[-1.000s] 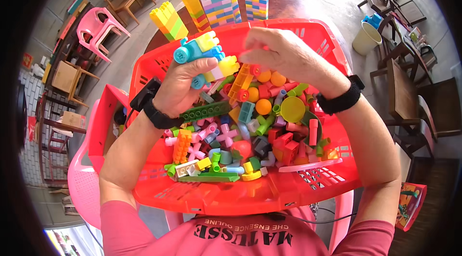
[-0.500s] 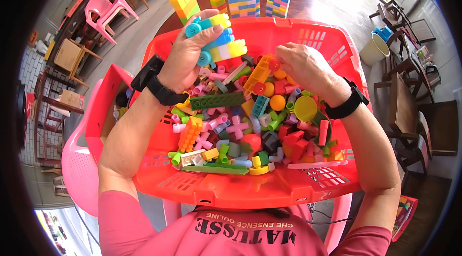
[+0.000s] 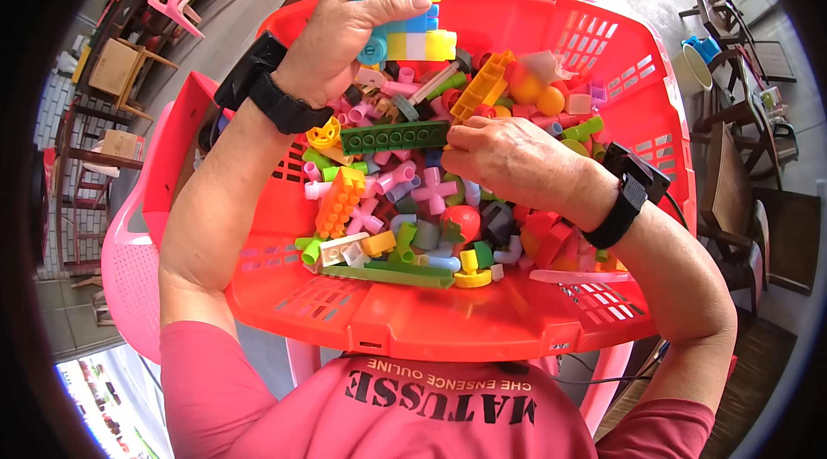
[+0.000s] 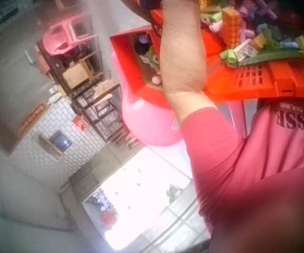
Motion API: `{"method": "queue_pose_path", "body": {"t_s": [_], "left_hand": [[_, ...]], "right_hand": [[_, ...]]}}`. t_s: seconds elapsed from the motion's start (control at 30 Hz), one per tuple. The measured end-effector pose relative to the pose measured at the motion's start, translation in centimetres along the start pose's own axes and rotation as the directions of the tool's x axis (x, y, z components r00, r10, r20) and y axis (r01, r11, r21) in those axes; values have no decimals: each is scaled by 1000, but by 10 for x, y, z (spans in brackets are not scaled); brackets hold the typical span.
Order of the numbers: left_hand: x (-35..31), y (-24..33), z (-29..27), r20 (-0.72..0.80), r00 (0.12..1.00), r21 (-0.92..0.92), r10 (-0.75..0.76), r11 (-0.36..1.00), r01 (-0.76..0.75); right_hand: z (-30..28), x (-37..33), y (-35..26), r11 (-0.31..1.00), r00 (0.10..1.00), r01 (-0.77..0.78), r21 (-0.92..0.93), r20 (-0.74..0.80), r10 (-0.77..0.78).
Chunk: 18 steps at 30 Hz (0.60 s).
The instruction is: The person assembles various interlocking plastic toy blocks by hand, picking individual pieces from a red basket and pressing them onto a growing structure.
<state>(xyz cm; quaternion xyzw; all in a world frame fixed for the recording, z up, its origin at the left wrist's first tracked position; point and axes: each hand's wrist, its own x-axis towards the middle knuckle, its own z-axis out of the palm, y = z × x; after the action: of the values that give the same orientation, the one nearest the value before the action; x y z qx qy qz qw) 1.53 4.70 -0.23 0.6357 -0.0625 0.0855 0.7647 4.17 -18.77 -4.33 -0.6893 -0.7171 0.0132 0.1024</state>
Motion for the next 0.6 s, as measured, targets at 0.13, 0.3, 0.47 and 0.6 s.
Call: {"method": "queue_pose_path", "body": {"t_s": [0.13, 0.3, 0.47, 0.6], "left_hand": [[-1, 1, 0, 10, 1000, 32, -27, 999, 26], [-5, 4, 6, 14, 998, -30, -59, 998, 60], [-4, 4, 8, 15, 997, -144, -74, 987, 75], [-2, 4, 9, 12, 993, -225, -114, 968, 114]], "right_hand": [[8, -3, 4, 994, 998, -33, -103, 47, 38], [20, -8, 8, 994, 997, -48, -96, 63, 54], [10, -2, 5, 989, 984, -145, -29, 97, 147], [-31, 6, 1, 948, 973, -179, 264, -94, 210]]}}
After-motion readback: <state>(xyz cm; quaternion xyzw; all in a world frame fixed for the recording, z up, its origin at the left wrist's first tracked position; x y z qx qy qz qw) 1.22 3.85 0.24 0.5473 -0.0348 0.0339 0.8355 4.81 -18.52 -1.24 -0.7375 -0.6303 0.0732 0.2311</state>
